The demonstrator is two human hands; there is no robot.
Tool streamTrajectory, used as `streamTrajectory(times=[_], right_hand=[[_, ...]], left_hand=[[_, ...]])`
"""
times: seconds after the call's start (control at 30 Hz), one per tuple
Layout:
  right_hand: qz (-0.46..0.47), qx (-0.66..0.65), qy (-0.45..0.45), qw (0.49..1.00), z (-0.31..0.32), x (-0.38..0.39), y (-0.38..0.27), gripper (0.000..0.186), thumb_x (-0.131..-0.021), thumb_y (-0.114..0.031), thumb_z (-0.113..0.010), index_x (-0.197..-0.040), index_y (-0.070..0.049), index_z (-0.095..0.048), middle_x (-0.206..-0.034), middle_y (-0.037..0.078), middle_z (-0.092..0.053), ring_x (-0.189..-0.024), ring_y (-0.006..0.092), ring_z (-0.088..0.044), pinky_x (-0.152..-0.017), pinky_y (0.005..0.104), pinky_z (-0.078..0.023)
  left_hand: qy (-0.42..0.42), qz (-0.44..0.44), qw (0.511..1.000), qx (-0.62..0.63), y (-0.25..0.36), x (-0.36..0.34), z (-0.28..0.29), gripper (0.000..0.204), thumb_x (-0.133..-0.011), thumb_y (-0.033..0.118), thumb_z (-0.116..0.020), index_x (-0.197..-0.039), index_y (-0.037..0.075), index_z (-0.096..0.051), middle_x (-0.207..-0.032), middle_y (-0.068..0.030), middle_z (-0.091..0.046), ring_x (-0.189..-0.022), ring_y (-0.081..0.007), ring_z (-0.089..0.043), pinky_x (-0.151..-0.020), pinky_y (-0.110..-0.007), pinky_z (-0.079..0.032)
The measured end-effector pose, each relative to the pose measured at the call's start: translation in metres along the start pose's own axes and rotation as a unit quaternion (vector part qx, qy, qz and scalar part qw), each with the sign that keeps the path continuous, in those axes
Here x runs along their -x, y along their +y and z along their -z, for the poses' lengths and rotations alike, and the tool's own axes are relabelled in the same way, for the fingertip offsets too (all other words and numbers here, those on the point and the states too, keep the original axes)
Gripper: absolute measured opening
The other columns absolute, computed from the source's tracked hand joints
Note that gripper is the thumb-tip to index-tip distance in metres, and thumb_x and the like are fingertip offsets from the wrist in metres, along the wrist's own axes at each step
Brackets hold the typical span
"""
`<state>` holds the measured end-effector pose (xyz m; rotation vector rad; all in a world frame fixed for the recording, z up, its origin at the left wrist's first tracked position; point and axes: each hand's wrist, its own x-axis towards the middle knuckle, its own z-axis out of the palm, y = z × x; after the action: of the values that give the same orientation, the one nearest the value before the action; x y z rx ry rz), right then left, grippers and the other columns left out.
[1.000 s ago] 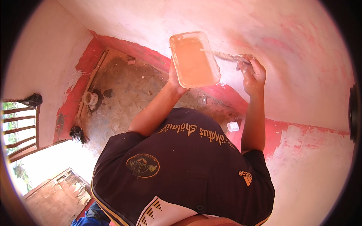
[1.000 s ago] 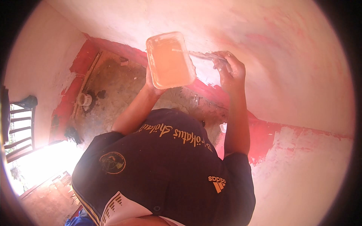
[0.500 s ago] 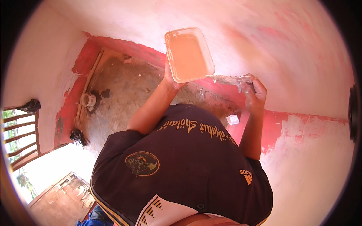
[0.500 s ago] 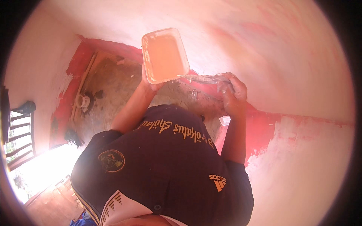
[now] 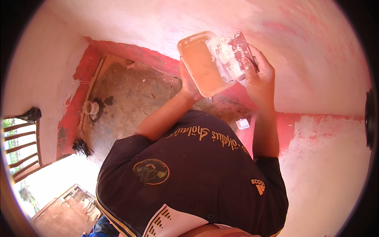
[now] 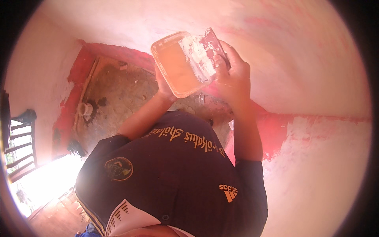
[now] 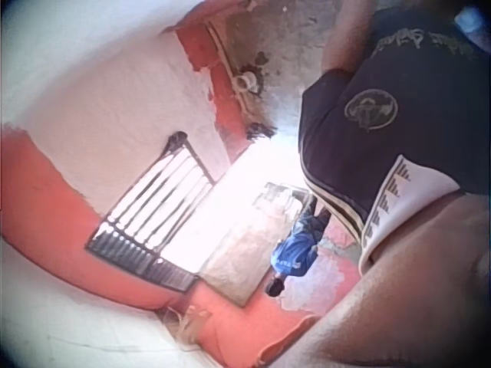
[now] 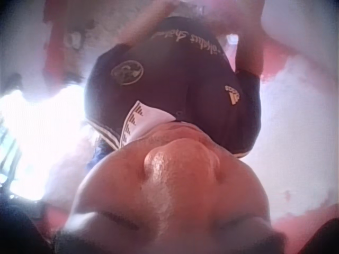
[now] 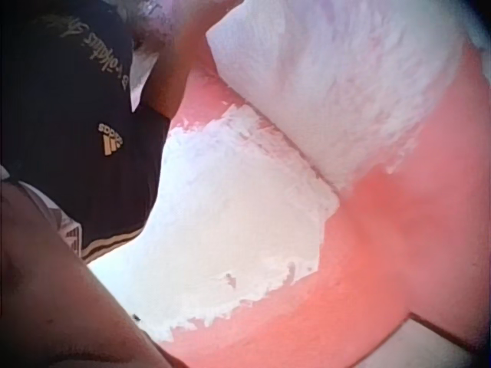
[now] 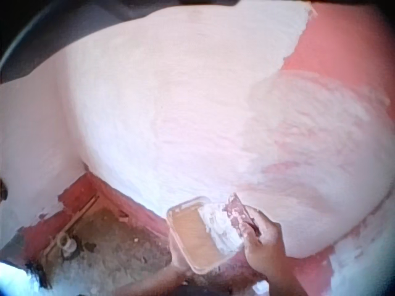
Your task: The person applies plaster to a pink interior wall using a hand trowel, frequently dipping the trowel into a small plastic container held in their other hand to scoop more material.
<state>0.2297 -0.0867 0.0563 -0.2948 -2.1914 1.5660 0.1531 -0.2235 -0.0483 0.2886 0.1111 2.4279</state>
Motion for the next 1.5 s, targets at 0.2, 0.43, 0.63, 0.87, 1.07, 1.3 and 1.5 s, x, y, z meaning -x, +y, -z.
streamTrajectory(times=[0.2, 0.43, 0.63, 0.87, 1.07, 1.3, 1.5], right_hand=[[0.032, 0.168, 0.022, 0.985, -0.030, 0.013, 0.010, 0.036, -0.094, -0.006, -0.056, -0.129, 0.001, -0.062, -0.095, 0.020, -0.074, -0.073, 0.0224, -0.070, -0.071, 0.0339, -0.054], [0.042, 0.194, -0.001, 0.980, -0.057, 0.004, 0.021, 0.036, -0.094, -0.004, -0.056, -0.128, 0.002, -0.062, -0.095, 0.021, -0.074, -0.078, 0.0253, -0.073, -0.071, 0.0340, -0.054], [0.013, 0.140, -0.021, 0.990, -0.082, 0.001, 0.027, 0.037, -0.094, -0.003, -0.056, -0.129, 0.006, -0.061, -0.104, 0.025, -0.073, -0.092, 0.0282, -0.075, -0.080, 0.0336, -0.055], [0.009, 0.071, -0.040, 0.997, -0.095, -0.014, 0.034, 0.036, -0.097, 0.001, -0.056, -0.132, 0.005, -0.060, -0.103, 0.009, -0.072, -0.071, 0.0071, -0.060, -0.058, 0.0235, -0.049], [-0.035, 0.063, -0.039, 0.997, -0.096, -0.028, 0.049, 0.036, -0.094, -0.002, -0.058, -0.129, 0.008, -0.060, -0.112, 0.025, -0.072, -0.102, 0.0240, -0.072, -0.088, 0.0324, -0.054], [-0.110, -0.030, -0.055, 0.992, -0.083, -0.052, 0.051, 0.035, -0.098, 0.001, -0.054, -0.133, 0.005, -0.059, -0.103, 0.005, -0.071, -0.076, 0.0045, -0.060, -0.055, 0.0199, -0.046], [-0.123, -0.049, -0.054, 0.990, -0.067, -0.070, 0.059, 0.034, -0.099, 0.001, -0.054, -0.132, 0.005, -0.059, -0.102, 0.004, -0.070, -0.075, 0.0043, -0.059, -0.057, 0.0204, -0.046]], left_hand=[[0.065, -0.026, 0.997, 0.019, -0.005, 0.020, 0.013, 0.071, -0.101, 0.063, -0.029, -0.147, 0.012, -0.044, -0.138, -0.0100, -0.056, -0.124, -0.0299, -0.058, -0.103, -0.049, -0.050], [0.065, -0.053, 0.996, -0.013, 0.006, 0.019, 0.028, 0.075, -0.099, 0.068, -0.029, -0.145, 0.011, -0.045, -0.132, -0.0092, -0.058, -0.119, -0.0255, -0.060, -0.100, -0.044, -0.052], [0.048, -0.050, 0.994, -0.084, 0.024, 0.009, 0.033, 0.090, -0.094, 0.080, -0.017, -0.146, 0.012, -0.044, -0.136, -0.0106, -0.057, -0.122, -0.0271, -0.059, -0.104, -0.045, -0.050], [0.053, -0.034, 0.997, -0.049, 0.032, -0.010, 0.045, 0.086, -0.096, 0.076, -0.016, -0.143, 0.012, -0.047, -0.130, -0.0108, -0.060, -0.117, -0.0269, -0.062, -0.100, -0.043, -0.052], [0.046, -0.026, 0.998, -0.028, 0.033, -0.022, 0.061, 0.085, -0.097, 0.075, -0.015, -0.142, 0.012, -0.048, -0.128, -0.0109, -0.062, -0.116, -0.0260, -0.063, -0.099, -0.043, -0.053], [0.110, -0.004, 0.990, -0.088, 0.026, -0.046, 0.071, 0.090, -0.095, 0.078, -0.012, -0.142, 0.010, -0.048, -0.128, -0.0121, -0.062, -0.116, -0.0264, -0.063, -0.098, -0.043, -0.053], [0.119, 0.014, 0.989, -0.089, 0.014, -0.069, 0.078, 0.089, -0.096, 0.077, -0.009, -0.142, 0.011, -0.047, -0.128, -0.0117, -0.062, -0.116, -0.0263, -0.063, -0.099, -0.043, -0.053]])
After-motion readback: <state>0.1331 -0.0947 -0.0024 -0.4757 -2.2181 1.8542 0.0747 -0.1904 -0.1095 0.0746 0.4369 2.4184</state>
